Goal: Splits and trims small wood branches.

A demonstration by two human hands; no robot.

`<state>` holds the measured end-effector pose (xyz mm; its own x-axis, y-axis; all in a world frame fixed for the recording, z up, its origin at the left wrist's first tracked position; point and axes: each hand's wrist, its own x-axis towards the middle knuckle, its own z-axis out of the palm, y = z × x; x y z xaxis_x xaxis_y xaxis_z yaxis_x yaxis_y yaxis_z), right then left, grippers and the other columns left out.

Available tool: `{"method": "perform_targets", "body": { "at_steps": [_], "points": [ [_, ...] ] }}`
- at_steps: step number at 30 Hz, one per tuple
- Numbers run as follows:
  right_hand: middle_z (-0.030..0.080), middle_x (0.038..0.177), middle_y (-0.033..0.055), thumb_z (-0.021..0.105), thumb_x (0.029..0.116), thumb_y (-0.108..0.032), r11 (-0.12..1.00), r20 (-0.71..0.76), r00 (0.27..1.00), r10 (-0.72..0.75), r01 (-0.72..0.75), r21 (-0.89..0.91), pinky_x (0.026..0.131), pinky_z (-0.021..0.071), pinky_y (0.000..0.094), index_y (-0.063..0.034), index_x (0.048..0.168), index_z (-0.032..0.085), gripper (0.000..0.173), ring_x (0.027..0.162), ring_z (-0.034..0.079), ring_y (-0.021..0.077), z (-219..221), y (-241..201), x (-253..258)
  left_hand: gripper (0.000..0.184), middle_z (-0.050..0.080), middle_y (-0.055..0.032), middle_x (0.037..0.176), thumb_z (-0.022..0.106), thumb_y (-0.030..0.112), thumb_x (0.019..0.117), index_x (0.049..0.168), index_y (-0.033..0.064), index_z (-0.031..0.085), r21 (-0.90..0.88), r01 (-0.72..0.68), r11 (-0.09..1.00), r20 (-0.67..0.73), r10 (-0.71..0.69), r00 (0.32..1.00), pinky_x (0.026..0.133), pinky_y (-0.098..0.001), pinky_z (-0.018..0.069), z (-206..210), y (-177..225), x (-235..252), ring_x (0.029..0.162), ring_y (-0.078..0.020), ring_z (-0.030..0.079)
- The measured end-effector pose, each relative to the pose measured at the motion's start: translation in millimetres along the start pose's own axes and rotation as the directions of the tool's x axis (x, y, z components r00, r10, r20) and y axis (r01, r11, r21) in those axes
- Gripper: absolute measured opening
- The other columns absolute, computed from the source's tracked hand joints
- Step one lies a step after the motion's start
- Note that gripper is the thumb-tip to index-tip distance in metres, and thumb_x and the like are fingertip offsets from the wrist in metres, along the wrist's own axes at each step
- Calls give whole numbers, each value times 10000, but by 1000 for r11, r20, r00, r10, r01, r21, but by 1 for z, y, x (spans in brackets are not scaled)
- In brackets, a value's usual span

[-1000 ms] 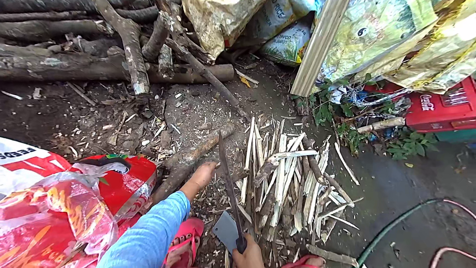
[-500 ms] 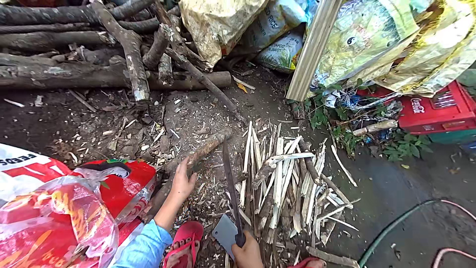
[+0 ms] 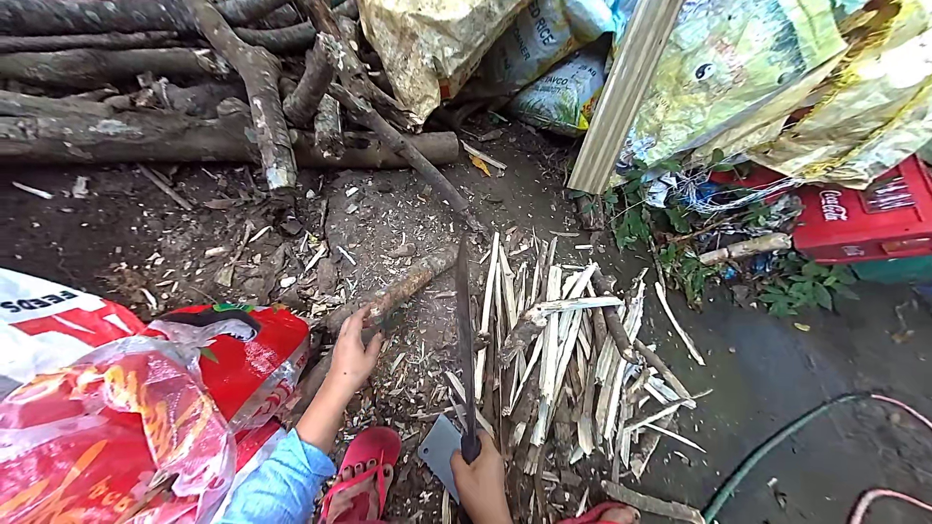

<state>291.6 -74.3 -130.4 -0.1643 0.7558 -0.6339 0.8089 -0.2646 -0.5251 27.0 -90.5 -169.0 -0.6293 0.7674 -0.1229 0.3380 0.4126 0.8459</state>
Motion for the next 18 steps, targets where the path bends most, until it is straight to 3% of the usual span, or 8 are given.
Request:
{"method": "perform_targets", "body": {
  "at_steps": [2, 4, 8, 11, 13, 15, 18],
  "points": [
    [695, 949, 226, 686, 898, -106, 995, 65, 994, 86, -82, -58, 794, 563, 523, 59, 1323, 577, 469, 827, 694, 337, 4, 4, 9, 557, 524, -287, 1449, 598, 40, 986, 1505, -66, 422, -1, 16, 1000, 9, -16, 1000, 1082, -428, 494, 1, -3, -1, 1275, -365, 598],
    [690, 985, 223, 675, 908, -102, 991, 128, 984, 126, -119, -57, 788, 576, 508, 46, 1320, 576, 448, 818, 699, 323, 2, 4, 22, 555, 531, -285, 1444, 594, 31, 987, 1503, -70, 419, -7, 16, 1000, 21, -15, 1000, 1080, -431, 494, 3, 0, 0, 1270, -364, 601],
    [662, 848, 189, 676, 881, -75, 999, 95, 995, 29, -33, 36, 693, 571, 476, 69, 1263, 588, 418, 682, 664, 277, -7, 0, 4, 555, 553, -279, 1421, 600, 24, 980, 1497, -76, 424, -29, -19, 999, 37, 20, 999, 1074, -429, 500, 1, 8, -3, 1258, -357, 611],
    [682, 899, 232, 694, 883, -101, 998, 56, 997, 52, -50, -39, 770, 547, 539, 81, 1266, 607, 432, 799, 676, 344, -2, -1, -9, 554, 564, -276, 1411, 590, 28, 988, 1504, -74, 416, -37, -4, 999, 35, 6, 999, 1075, -423, 501, -2, 7, -2, 1250, -353, 619],
    [697, 998, 231, 681, 907, -129, 980, 139, 977, 162, -143, -135, 829, 556, 540, 42, 1300, 594, 437, 886, 698, 349, 5, 5, 7, 551, 566, -270, 1412, 587, 31, 994, 1507, -70, 414, -33, 18, 999, 51, -16, 999, 1073, -418, 502, 1, 4, -3, 1245, -341, 623],
    [689, 1002, 226, 675, 919, -117, 978, 210, 958, 196, -174, -117, 798, 577, 509, 44, 1318, 566, 444, 823, 705, 321, 7, 12, 22, 555, 568, -272, 1407, 582, 25, 990, 1508, -73, 408, -54, 8, 998, 58, -5, 998, 1062, -419, 514, 3, 6, -2, 1236, -343, 630],
    [654, 822, 164, 676, 889, -47, 987, 208, 969, 135, -150, 56, 650, 574, 419, 72, 1241, 573, 385, 628, 650, 229, 5, 19, 14, 568, 569, -284, 1403, 578, 17, 987, 1516, -79, 393, -66, -8, 998, 72, 13, 997, 1069, -423, 510, -1, 9, -1, 1244, -353, 627]
  ]
}}
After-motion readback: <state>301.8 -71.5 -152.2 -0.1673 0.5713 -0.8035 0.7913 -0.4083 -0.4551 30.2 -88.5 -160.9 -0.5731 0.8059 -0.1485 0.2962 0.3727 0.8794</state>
